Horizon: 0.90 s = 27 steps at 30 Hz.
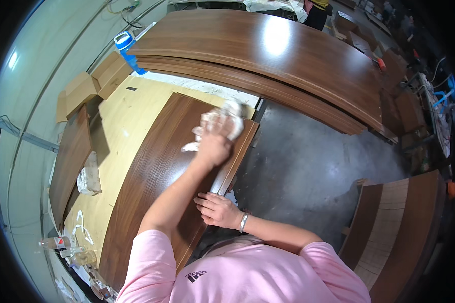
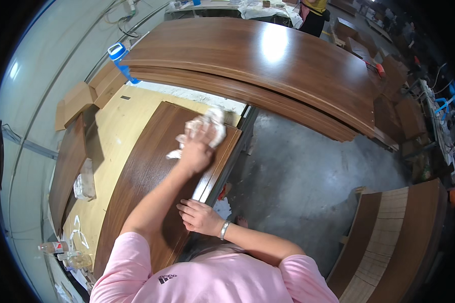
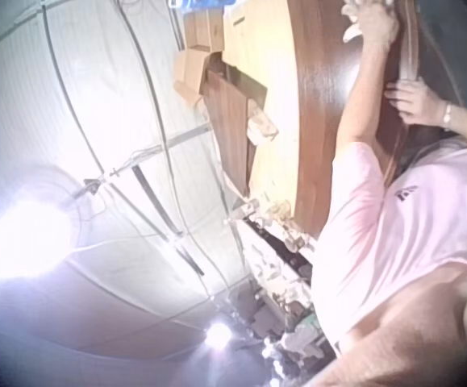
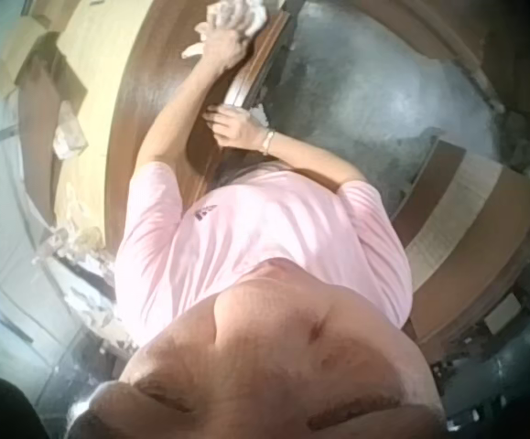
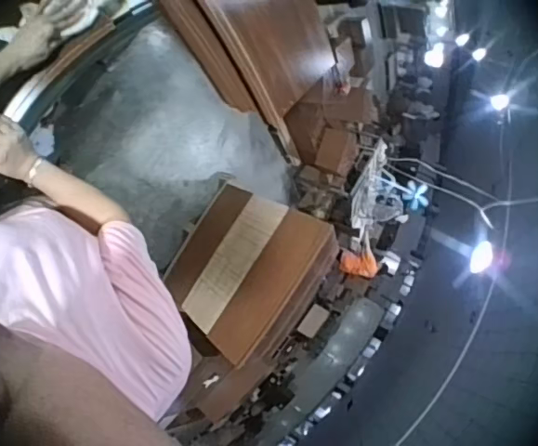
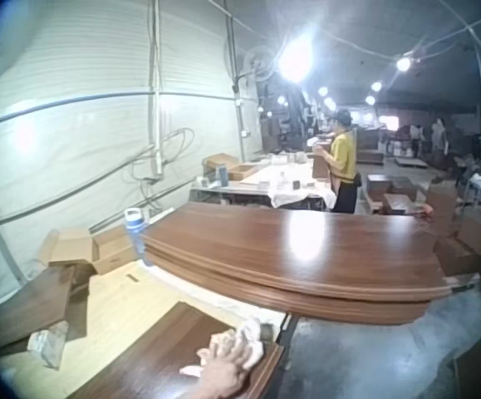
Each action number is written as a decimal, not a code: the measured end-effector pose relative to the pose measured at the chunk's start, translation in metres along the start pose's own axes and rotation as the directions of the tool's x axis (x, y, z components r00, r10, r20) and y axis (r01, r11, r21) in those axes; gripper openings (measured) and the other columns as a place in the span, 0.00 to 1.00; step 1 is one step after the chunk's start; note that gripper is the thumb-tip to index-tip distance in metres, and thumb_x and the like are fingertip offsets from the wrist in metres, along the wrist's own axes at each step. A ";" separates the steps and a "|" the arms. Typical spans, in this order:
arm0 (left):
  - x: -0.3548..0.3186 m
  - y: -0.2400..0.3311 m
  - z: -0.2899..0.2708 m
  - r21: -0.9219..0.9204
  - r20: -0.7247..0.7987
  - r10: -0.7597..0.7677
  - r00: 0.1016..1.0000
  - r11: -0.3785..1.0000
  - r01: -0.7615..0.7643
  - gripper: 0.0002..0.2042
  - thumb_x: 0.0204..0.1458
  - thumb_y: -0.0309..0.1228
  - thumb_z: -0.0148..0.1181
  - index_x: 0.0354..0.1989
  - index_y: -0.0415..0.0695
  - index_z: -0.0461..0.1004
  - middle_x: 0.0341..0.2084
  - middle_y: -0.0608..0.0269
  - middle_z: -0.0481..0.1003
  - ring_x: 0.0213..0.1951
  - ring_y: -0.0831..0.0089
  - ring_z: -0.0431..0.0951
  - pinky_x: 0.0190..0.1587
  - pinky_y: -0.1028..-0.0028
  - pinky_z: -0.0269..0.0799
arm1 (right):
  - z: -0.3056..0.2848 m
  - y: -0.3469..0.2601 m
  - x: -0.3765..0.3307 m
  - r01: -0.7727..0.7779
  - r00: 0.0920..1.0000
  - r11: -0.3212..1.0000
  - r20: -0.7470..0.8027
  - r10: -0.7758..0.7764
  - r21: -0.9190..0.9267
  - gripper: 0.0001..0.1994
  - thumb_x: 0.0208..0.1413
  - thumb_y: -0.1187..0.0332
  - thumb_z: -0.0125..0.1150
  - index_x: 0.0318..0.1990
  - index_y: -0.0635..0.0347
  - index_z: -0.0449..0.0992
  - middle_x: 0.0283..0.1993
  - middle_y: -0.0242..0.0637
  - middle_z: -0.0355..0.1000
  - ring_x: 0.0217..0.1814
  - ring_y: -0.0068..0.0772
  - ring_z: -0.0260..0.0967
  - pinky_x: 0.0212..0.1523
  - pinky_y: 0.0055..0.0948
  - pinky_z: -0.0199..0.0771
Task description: The person cleans a wood-grain furniture panel by wiping the surface with a white cloth, applying a liquid from a bottle to the cloth, and then rubbing specific spots on the panel using a small block.
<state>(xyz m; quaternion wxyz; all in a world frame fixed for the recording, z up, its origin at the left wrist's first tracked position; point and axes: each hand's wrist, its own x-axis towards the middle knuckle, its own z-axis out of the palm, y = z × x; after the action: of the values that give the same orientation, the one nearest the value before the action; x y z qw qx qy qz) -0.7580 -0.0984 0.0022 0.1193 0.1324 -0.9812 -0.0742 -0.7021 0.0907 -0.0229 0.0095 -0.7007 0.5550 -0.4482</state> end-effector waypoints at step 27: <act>-0.242 -0.113 -0.075 0.120 -0.308 -0.659 0.686 0.688 0.715 0.22 0.54 0.32 0.54 0.59 0.50 0.73 0.64 0.60 0.66 0.65 0.57 0.64 0.69 0.51 0.52 | -0.079 0.206 0.194 -0.533 0.750 0.750 0.192 0.633 -0.392 0.09 0.43 0.70 0.69 0.33 0.65 0.83 0.35 0.54 0.78 0.43 0.53 0.77 0.46 0.42 0.78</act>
<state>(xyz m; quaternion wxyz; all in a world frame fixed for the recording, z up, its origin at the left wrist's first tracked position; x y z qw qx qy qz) -0.4848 -0.1477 0.0024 0.1841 0.5136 -0.8378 0.0172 -0.9143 -0.1026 0.0391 0.1274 -0.5430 0.8026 -0.2115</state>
